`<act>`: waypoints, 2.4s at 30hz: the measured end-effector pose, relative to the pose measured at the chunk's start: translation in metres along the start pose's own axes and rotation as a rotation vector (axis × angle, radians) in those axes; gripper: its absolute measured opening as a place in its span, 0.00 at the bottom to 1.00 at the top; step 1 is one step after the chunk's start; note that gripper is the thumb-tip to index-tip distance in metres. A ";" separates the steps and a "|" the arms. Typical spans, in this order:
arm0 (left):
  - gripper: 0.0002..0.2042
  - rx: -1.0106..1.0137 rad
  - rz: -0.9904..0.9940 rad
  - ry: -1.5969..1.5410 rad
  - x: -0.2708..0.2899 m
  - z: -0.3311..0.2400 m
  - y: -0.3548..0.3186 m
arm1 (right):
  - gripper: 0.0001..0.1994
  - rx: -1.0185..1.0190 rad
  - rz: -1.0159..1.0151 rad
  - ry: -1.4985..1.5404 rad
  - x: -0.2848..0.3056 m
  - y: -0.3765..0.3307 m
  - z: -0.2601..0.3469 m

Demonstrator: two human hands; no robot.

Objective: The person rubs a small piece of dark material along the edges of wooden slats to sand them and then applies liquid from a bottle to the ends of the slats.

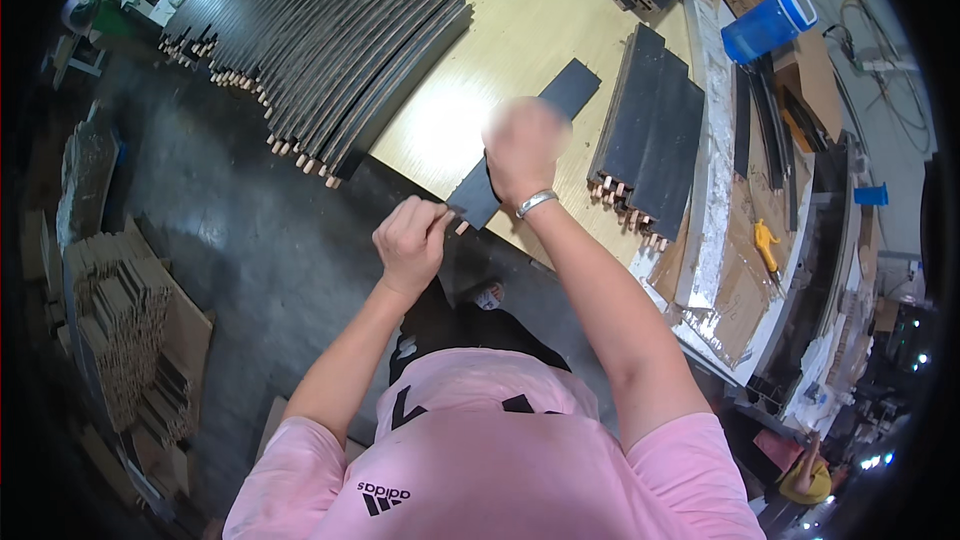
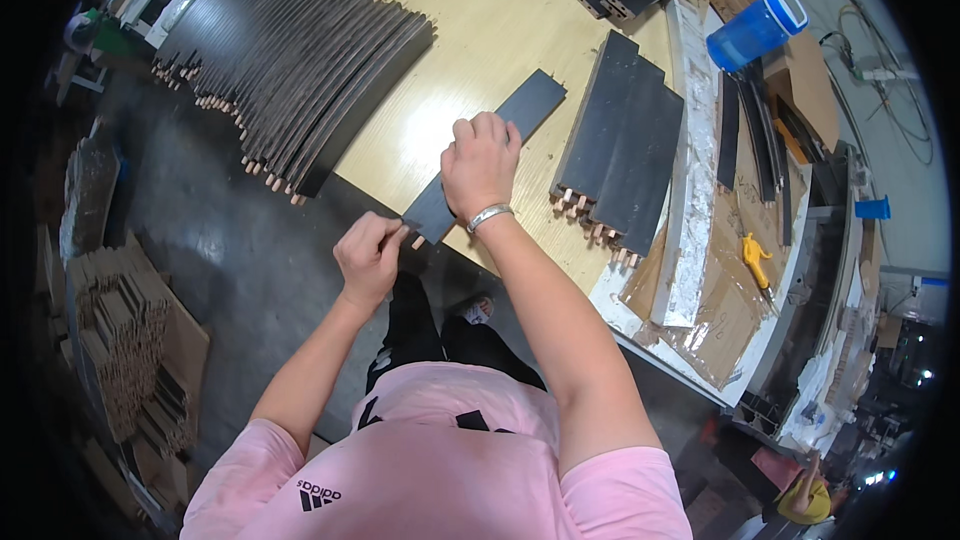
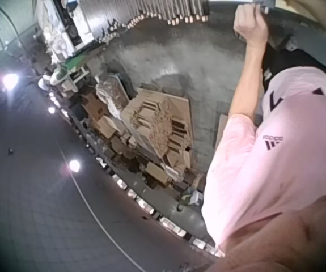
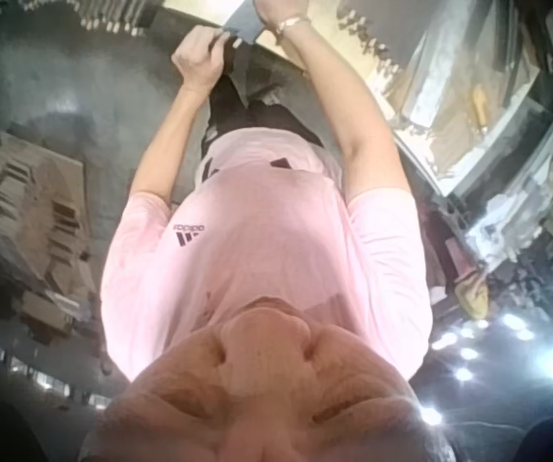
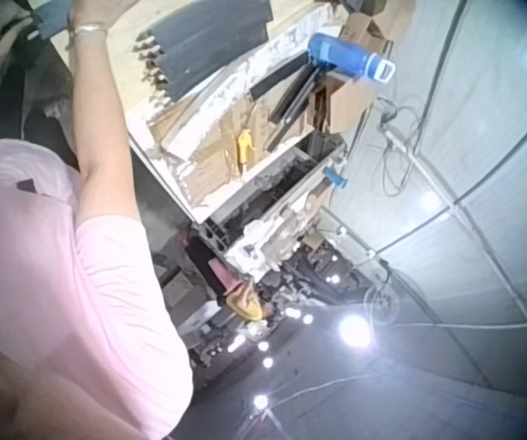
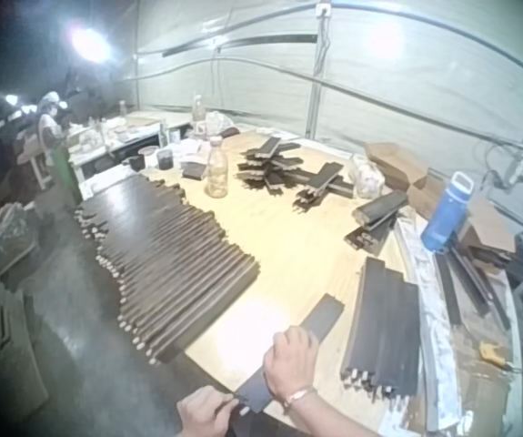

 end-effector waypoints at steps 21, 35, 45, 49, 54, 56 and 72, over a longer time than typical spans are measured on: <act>0.06 -0.056 0.032 0.033 0.005 -0.005 0.010 | 0.08 0.012 -0.030 0.004 0.002 -0.001 0.000; 0.06 0.021 0.078 0.017 0.007 -0.010 -0.005 | 0.08 0.009 -0.033 0.011 0.001 -0.003 0.000; 0.05 0.192 0.099 -0.116 0.009 -0.004 -0.031 | 0.07 0.006 -0.036 0.006 0.002 0.001 0.000; 0.13 0.557 0.147 -0.221 0.010 0.009 -0.027 | 0.07 0.017 -0.046 0.028 0.004 -0.001 -0.002; 0.19 0.343 0.166 -0.222 0.005 0.008 0.002 | 0.07 0.010 -0.037 0.018 0.002 -0.001 0.001; 0.19 0.236 0.303 -0.193 0.001 0.011 0.006 | 0.08 0.013 -0.044 0.023 0.003 -0.001 0.000; 0.02 0.248 0.244 -0.331 0.008 0.026 -0.018 | 0.06 0.062 -0.057 0.080 0.007 -0.007 0.001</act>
Point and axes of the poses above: each hand's wrist, its own y-axis towards the middle knuckle, its own x-axis out of the back of the hand, z = x × y, the point moved 4 cm from there along y, towards the middle knuckle, and after that the axes turned 3 degrees about -z, right-handed, at the moved point
